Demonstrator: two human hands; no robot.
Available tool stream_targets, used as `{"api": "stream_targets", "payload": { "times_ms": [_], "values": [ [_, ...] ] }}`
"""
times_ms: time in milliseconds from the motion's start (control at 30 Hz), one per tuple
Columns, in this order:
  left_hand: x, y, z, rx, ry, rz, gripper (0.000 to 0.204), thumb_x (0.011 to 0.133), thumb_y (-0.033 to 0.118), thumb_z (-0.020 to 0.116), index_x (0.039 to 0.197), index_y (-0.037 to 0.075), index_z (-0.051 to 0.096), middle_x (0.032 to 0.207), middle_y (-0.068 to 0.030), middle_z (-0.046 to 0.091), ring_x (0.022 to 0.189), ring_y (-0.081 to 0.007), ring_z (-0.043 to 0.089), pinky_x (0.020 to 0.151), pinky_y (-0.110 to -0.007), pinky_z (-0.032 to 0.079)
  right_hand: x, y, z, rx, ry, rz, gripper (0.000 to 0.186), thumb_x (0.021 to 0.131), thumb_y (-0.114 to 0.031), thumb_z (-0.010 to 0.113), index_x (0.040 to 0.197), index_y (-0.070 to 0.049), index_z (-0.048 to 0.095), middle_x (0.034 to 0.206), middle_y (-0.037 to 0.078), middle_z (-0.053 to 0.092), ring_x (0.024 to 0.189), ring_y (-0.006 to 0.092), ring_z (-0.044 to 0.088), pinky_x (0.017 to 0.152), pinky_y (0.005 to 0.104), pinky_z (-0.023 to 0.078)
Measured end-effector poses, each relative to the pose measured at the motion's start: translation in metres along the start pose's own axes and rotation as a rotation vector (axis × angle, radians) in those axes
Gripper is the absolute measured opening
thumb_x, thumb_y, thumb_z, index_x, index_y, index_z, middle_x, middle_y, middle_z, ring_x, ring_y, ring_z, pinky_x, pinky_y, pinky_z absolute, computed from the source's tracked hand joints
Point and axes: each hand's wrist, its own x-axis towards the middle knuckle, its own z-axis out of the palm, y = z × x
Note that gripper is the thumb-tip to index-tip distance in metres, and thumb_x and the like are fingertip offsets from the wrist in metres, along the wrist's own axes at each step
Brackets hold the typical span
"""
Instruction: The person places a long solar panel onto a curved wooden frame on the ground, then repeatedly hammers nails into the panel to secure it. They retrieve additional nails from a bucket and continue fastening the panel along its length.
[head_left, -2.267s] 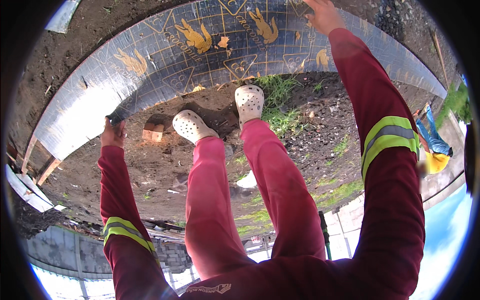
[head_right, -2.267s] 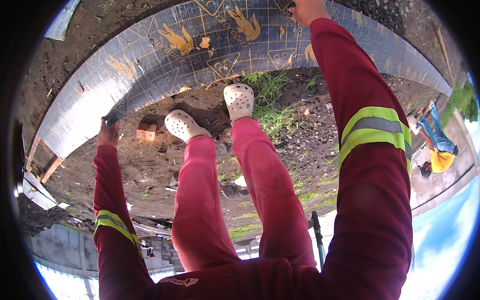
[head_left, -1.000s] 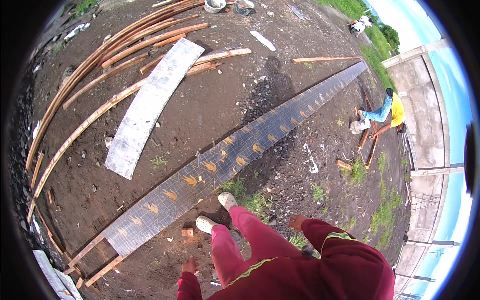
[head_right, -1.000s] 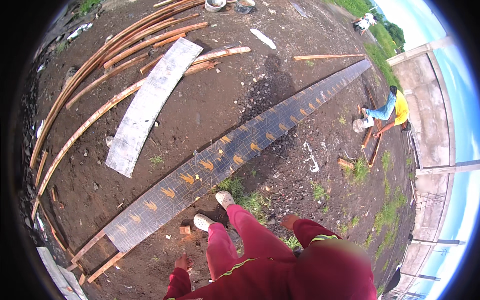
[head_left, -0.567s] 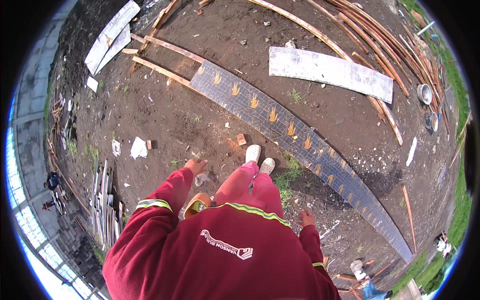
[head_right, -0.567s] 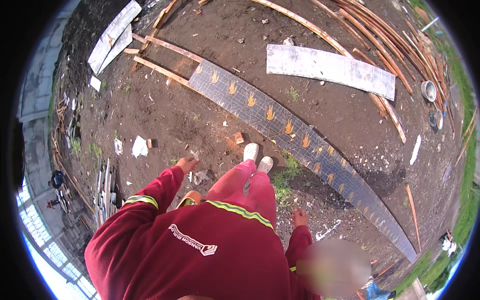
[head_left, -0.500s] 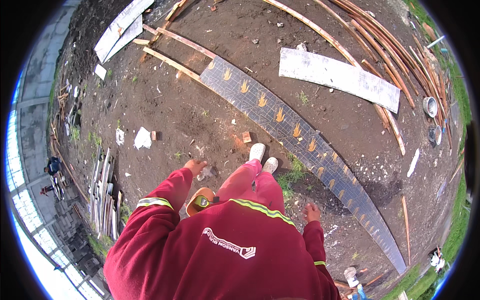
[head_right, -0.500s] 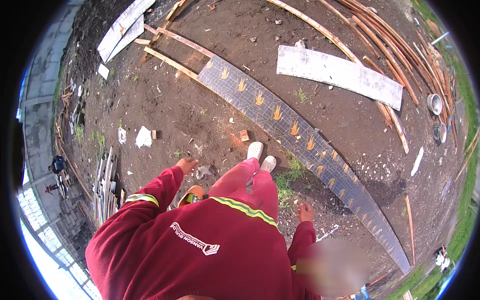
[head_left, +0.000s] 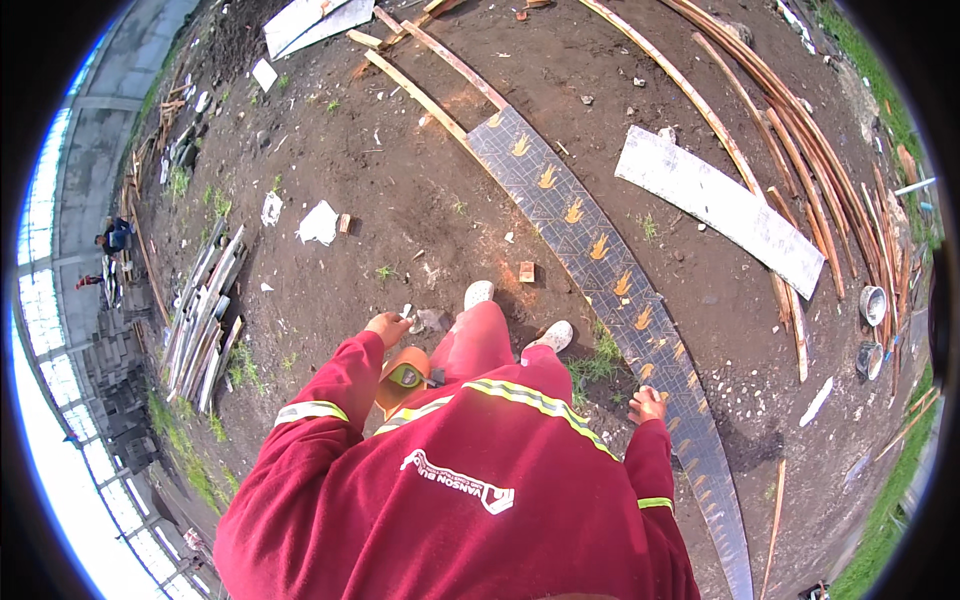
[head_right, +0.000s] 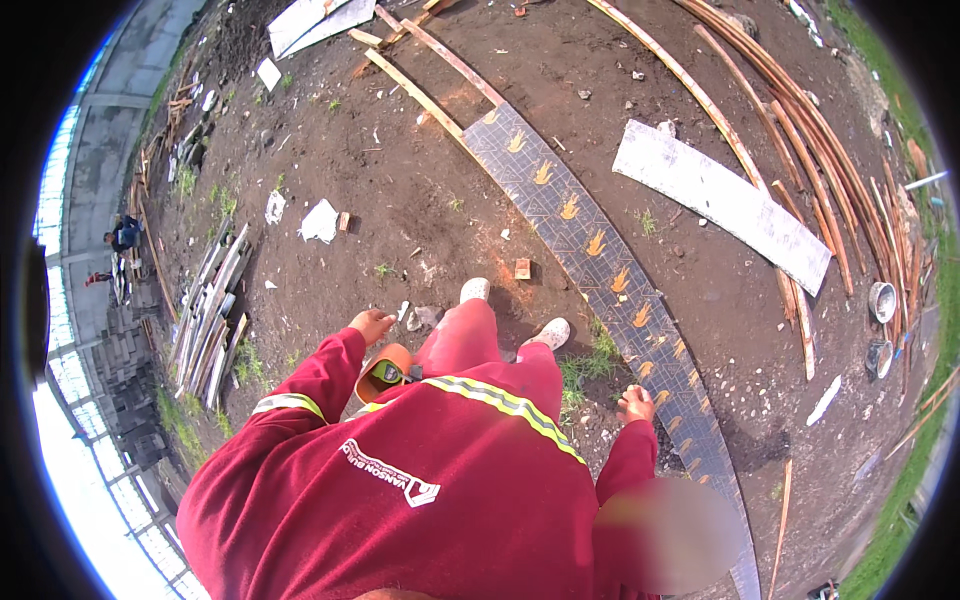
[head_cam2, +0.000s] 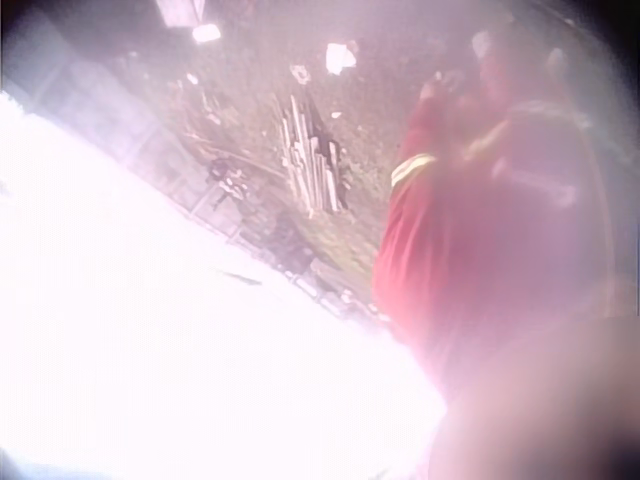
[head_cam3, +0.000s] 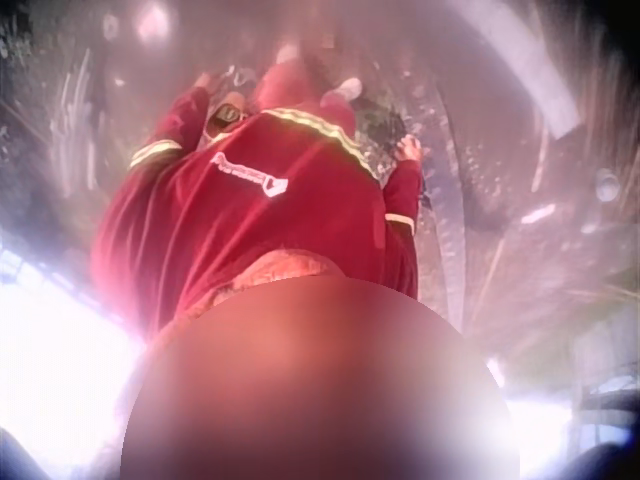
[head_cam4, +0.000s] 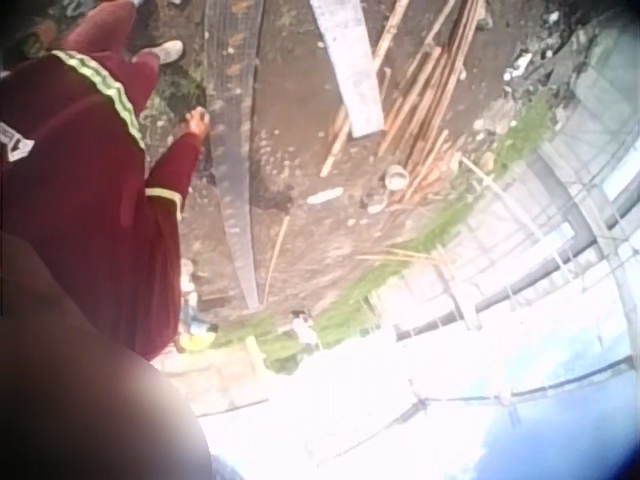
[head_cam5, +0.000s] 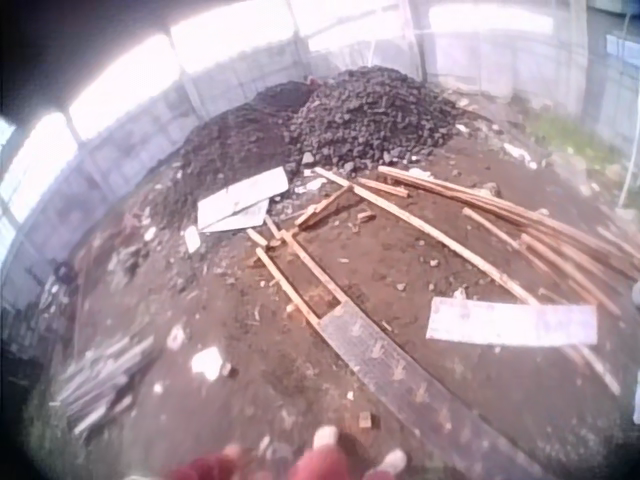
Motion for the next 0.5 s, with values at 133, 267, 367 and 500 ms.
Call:
{"api": "stream_targets", "payload": {
  "times_ms": [133,267,367,500],
  "values": [
    [0.020,0.000,-0.019,-0.008,0.033,0.086,0.043,0.082,0.041,0.053,0.101,0.002,0.061,0.081,-0.0125,0.063,0.068,-0.0189,0.061,0.065,-0.033,0.048,-0.012,0.010,0.015,-0.068,0.045,0.010,0.030,0.081,-0.028,0.058,0.107,-0.014,0.052,0.089,0.002,0.059,0.071,0.0156,0.058,0.053,0.0360,0.048],
    [0.047,-0.010,-0.054,0.010,0.026,0.161,0.045,0.082,0.040,0.054,0.103,0.001,0.060,0.082,-0.0133,0.064,0.072,-0.0189,0.062,0.067,-0.032,0.048,-0.034,0.011,0.042,-0.081,0.121,0.058,0.029,0.083,-0.031,0.058,0.104,-0.012,0.053,0.086,0.003,0.059,0.065,0.0162,0.058,0.048,0.0345,0.048],
    [0.082,-0.036,-0.088,-0.117,-0.025,0.123,0.047,0.083,0.041,0.053,0.107,0.001,0.057,0.087,-0.0116,0.064,0.077,-0.0191,0.062,0.068,-0.031,0.048,-0.058,0.003,0.081,-0.059,0.183,0.070,0.025,0.082,-0.030,0.060,0.099,-0.012,0.055,0.084,0.003,0.059,0.063,0.0159,0.058,0.048,0.0346,0.048],
    [0.122,-0.095,-0.138,-0.289,-0.019,0.019,0.051,0.083,0.044,0.052,0.109,0.001,0.056,0.091,-0.0115,0.063,0.078,-0.0199,0.062,0.066,-0.032,0.048,-0.082,-0.030,0.143,-0.152,0.179,0.050,0.026,0.082,-0.029,0.059,0.101,-0.012,0.056,0.085,0.003,0.060,0.067,0.0158,0.058,0.051,0.0354,0.048]
  ]
}}
